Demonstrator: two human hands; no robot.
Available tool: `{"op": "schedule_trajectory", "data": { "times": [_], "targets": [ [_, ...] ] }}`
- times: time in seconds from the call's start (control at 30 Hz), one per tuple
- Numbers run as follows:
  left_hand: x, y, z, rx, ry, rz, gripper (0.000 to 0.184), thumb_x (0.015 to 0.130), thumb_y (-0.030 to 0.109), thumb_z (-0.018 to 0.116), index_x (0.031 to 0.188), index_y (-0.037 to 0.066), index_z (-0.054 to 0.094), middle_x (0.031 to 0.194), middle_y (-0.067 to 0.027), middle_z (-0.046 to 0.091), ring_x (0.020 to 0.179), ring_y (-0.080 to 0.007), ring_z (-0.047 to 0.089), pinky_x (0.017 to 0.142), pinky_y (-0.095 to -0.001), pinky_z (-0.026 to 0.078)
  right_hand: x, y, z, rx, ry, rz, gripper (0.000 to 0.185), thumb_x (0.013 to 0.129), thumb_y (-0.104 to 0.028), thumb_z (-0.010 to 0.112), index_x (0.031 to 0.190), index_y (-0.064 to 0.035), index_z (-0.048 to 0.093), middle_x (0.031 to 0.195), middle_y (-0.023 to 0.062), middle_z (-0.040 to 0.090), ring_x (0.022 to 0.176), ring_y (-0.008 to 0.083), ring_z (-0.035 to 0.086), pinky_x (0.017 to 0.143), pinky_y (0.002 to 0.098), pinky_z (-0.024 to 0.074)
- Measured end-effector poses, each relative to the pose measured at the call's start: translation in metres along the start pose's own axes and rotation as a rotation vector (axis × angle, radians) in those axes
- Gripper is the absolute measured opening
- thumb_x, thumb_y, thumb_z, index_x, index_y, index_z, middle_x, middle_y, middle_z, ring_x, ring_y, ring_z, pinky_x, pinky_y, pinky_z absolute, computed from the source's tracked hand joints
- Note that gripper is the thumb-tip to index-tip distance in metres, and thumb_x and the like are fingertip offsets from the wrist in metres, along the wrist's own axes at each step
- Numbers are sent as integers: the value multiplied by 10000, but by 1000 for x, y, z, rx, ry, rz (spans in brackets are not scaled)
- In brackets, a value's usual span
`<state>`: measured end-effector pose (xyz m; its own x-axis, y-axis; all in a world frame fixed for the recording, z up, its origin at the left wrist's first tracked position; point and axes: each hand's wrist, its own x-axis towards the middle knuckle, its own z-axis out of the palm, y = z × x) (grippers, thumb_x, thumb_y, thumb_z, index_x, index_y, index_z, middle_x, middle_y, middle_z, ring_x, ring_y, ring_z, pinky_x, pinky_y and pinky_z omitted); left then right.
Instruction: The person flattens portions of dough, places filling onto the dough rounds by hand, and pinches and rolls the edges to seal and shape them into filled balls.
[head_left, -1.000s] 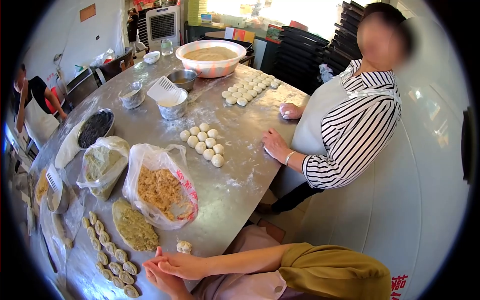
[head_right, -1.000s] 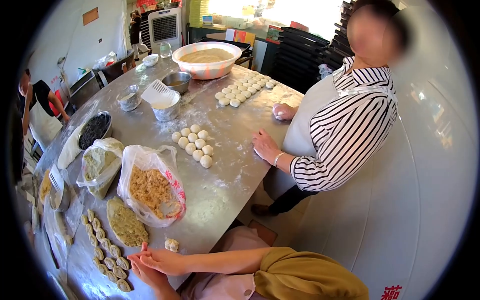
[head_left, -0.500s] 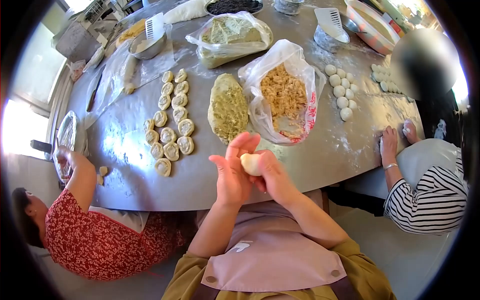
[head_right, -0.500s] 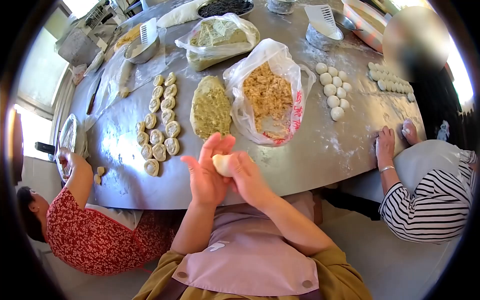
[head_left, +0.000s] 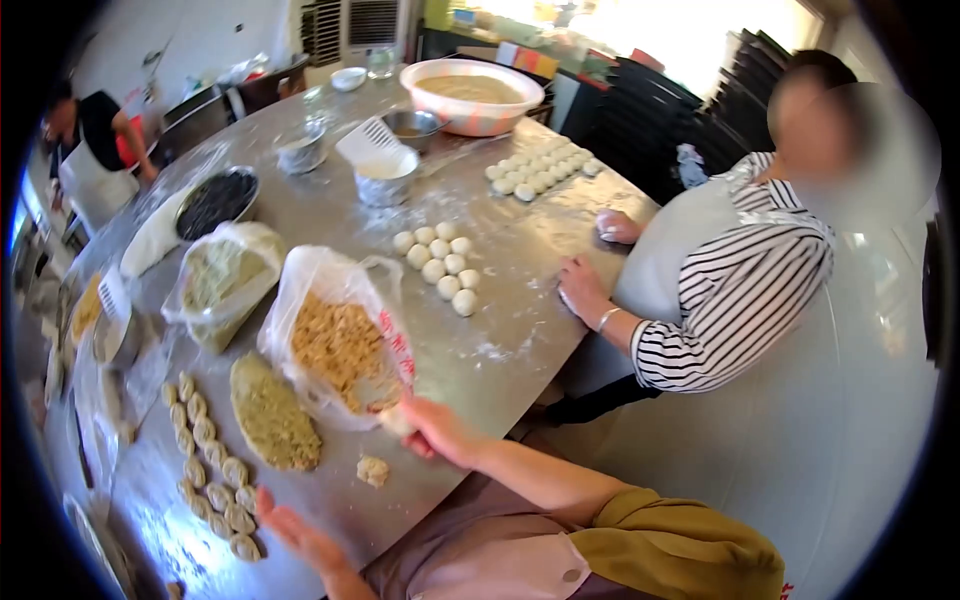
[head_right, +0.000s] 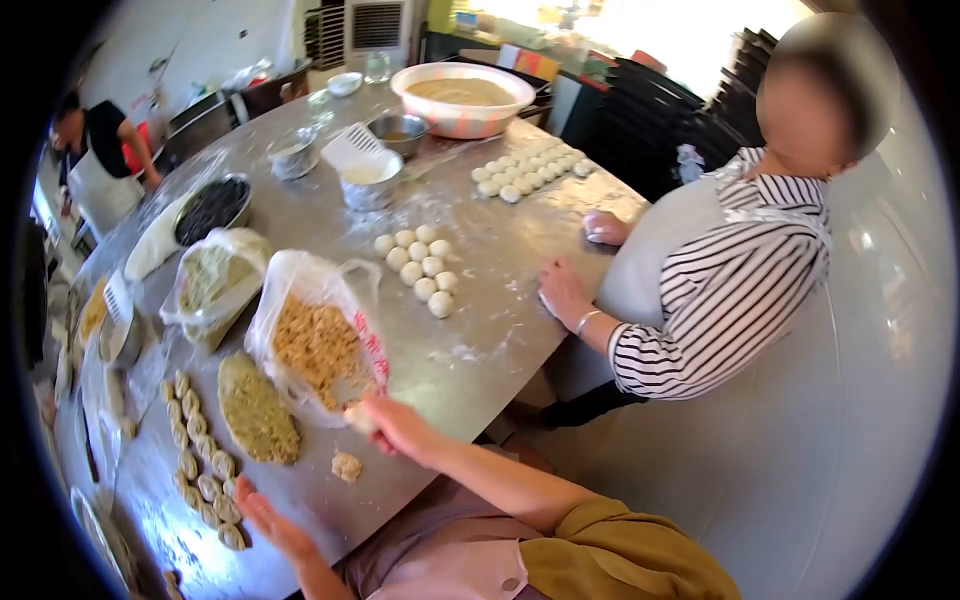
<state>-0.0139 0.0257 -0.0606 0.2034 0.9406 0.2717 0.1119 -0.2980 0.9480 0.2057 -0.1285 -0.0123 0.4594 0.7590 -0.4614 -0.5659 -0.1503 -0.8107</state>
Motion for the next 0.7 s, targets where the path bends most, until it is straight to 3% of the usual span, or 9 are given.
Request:
{"op": "schedule_trajectory", "data": {
  "times": [0.07, 0.13, 0.2, 0.3, 0.4, 0.43, 0.53, 0.6, 0.7],
  "targets": [
    [25, -47, -46, 173, 234, 23, 388, 989, 223, 440, 1306, 0, 417, 1265, -123, 507, 1147, -261, 510, 925, -324, 438, 16, 0, -50, 214, 218, -80, 518, 972, -540, 310, 892, -85, 544, 649, 14, 525, 467, 76, 413, 406, 219, 309],
    [46, -60, -81, 100, 467, -261, 346, 943, 83, 506, 1278, 25, 442, 1178, -87, 550, 1037, -243, 570, 846, -295, 491, 17, -19, -86, 467, 361, -227, 572, 956, -588, 272, 1075, -91, 527, 818, 46, 598, 530, 93, 443, 474, 225, 366],
    [43, -101, -114, 706, 462, -118, 297, 935, 235, 489, 1122, 8, 526, 980, -114, 572, 879, -276, 575, 754, -345, 488, 9, -35, -102, 525, 384, -440, 619, 945, -612, 257, 1156, -84, 504, 934, 67, 597, 582, 105, 465, 534, 235, 392],
    [43, -144, -154, 1619, 449, 149, 519, 924, 464, 465, 887, -19, 652, 683, -155, 604, 642, -326, 583, 616, -420, 482, 12, -32, -102, 506, 376, -419, 654, 936, -628, 254, 1200, -72, 475, 1050, 89, 577, 606, 113, 483, 555, 238, 404],
    [41, -61, -114, 1060, 240, -214, 559, 903, 477, 471, 969, -56, 627, 810, -228, 621, 752, -382, 606, 665, -493, 487, 20, -6, -78, 432, 327, -309, 661, 934, -625, 272, 1194, -53, 477, 1001, 90, 595, 570, 94, 494, 530, 236, 409],
    [39, -72, -114, 1107, 255, -175, 570, 887, 482, 512, 1032, -64, 592, 925, -266, 600, 831, -400, 599, 722, -527, 481, 24, 4, -67, 412, 348, -261, 657, 942, -612, 268, 1179, -38, 483, 957, 82, 599, 566, 88, 491, 525, 235, 412],
    [35, -100, -123, 855, 188, -6, 522, 859, 416, 609, 1053, -66, 557, 1000, -278, 576, 859, -396, 588, 741, -511, 484, 31, 45, -43, 143, 372, -194, 506, 996, -477, 284, 1111, -43, 516, 851, 46, 586, 590, 99, 506, 546, 260, 439],
    [27, -64, -105, 799, 243, -46, 457, 843, 352, 651, 1025, -56, 557, 966, -252, 583, 862, -369, 583, 757, -475, 485, 29, 70, -27, -609, 571, -653, 348, 1006, -365, 357, 1048, -73, 541, 766, 45, 580, 621, 151, 552, 585, 303, 461],
    [16, -44, -93, 617, 287, -100, 382, 826, 276, 684, 983, -45, 550, 892, -194, 577, 827, -299, 562, 749, -411, 479, 17, 61, -16, -660, 392, -716, 250, 977, -299, 446, 966, -66, 535, 765, 170, 560, 676, 358, 556, 608, 392, 460]
  ]
}}
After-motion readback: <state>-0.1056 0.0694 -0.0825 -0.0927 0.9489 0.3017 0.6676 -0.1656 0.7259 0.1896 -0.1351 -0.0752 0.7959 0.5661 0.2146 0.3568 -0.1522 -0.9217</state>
